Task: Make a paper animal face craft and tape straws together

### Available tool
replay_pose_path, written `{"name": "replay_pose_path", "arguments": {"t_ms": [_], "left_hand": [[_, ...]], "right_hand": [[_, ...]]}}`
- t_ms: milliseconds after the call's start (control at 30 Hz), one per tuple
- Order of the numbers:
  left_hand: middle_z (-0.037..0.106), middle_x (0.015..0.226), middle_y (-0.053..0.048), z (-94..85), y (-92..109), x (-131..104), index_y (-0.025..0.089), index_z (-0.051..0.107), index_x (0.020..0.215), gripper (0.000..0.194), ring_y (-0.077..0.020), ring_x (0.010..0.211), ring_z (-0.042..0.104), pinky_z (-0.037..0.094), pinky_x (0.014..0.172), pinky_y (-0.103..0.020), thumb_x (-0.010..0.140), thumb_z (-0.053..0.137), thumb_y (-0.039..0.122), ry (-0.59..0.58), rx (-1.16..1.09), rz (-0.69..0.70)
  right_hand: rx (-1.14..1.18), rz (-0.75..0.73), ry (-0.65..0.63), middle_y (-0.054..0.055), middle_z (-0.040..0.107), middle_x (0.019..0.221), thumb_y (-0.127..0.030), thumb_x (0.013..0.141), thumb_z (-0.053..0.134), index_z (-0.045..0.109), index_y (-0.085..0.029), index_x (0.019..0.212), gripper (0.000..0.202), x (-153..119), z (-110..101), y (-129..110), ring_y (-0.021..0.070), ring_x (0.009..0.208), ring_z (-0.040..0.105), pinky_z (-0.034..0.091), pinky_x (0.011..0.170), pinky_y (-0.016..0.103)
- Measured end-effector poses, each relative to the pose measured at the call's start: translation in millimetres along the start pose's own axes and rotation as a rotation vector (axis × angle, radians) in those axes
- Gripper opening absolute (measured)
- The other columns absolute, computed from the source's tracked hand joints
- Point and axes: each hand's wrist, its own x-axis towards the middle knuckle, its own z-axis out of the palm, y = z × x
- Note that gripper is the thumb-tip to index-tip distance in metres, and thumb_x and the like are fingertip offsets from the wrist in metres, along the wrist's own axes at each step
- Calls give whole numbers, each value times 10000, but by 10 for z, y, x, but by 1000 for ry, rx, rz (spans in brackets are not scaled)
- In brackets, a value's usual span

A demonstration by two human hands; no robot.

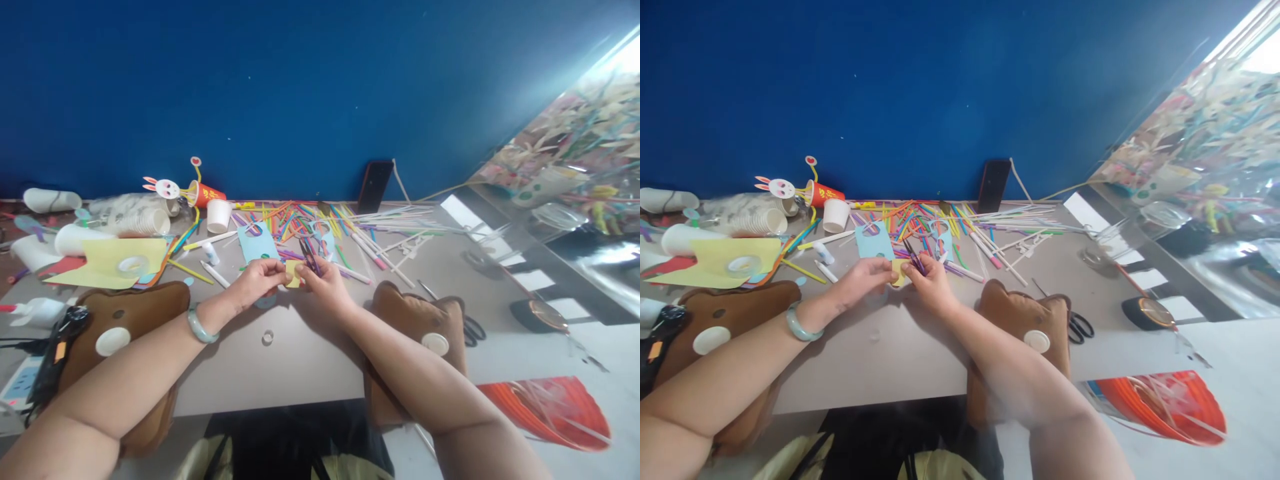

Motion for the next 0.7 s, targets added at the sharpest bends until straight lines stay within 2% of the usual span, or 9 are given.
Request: {"name": "replay_pose_path", "arguments": {"t_ms": [133,267,400,500,600,700], "left_hand": [[499,505,63,-30,28,4,146,585,693,262,-24,384,334,214,389,-169,711,745,353,-40,-9,-32],[618,584,9,-54,50,-2,138,610,699,240,-28,387,367,238,387,-175,703,742,338,-62,-6,-36],[677,640,-11,-30,82,-26,143,601,708,238,-29,369,381,278,378,-182,707,731,342,87,-63,0],[684,647,-17,-5,94,-30,145,576,690,262,-21,365,359,259,368,-179,702,734,353,220,-133,41],[678,641,-16,-2,83,-11,148,562,691,282,-23,389,382,259,385,-173,697,745,362,314,-217,91],[661,637,-4,-15,57,18,149,568,693,298,-26,403,404,266,396,-177,696,759,378,353,-287,144]], "right_hand": [[53,-4,1,-28,519,618,-483,761,691,559,-179,747,332,-27,14,-1,105,563,459,381,528,242],[59,-17,31,-41,486,607,-503,771,689,550,-186,753,347,-49,31,-25,93,539,423,350,505,232],[78,-5,109,-71,350,533,-631,812,599,542,-203,749,436,-49,31,-29,87,473,316,307,461,232],[105,57,89,-74,272,511,-718,855,452,559,-198,735,544,-53,38,-22,89,451,215,228,434,247],[108,101,70,-66,273,524,-711,861,446,546,-201,735,535,-77,73,-9,98,466,206,193,442,261],[54,91,34,-60,281,540,-675,877,453,522,-208,745,490,-111,123,17,108,482,230,185,452,268]]}}
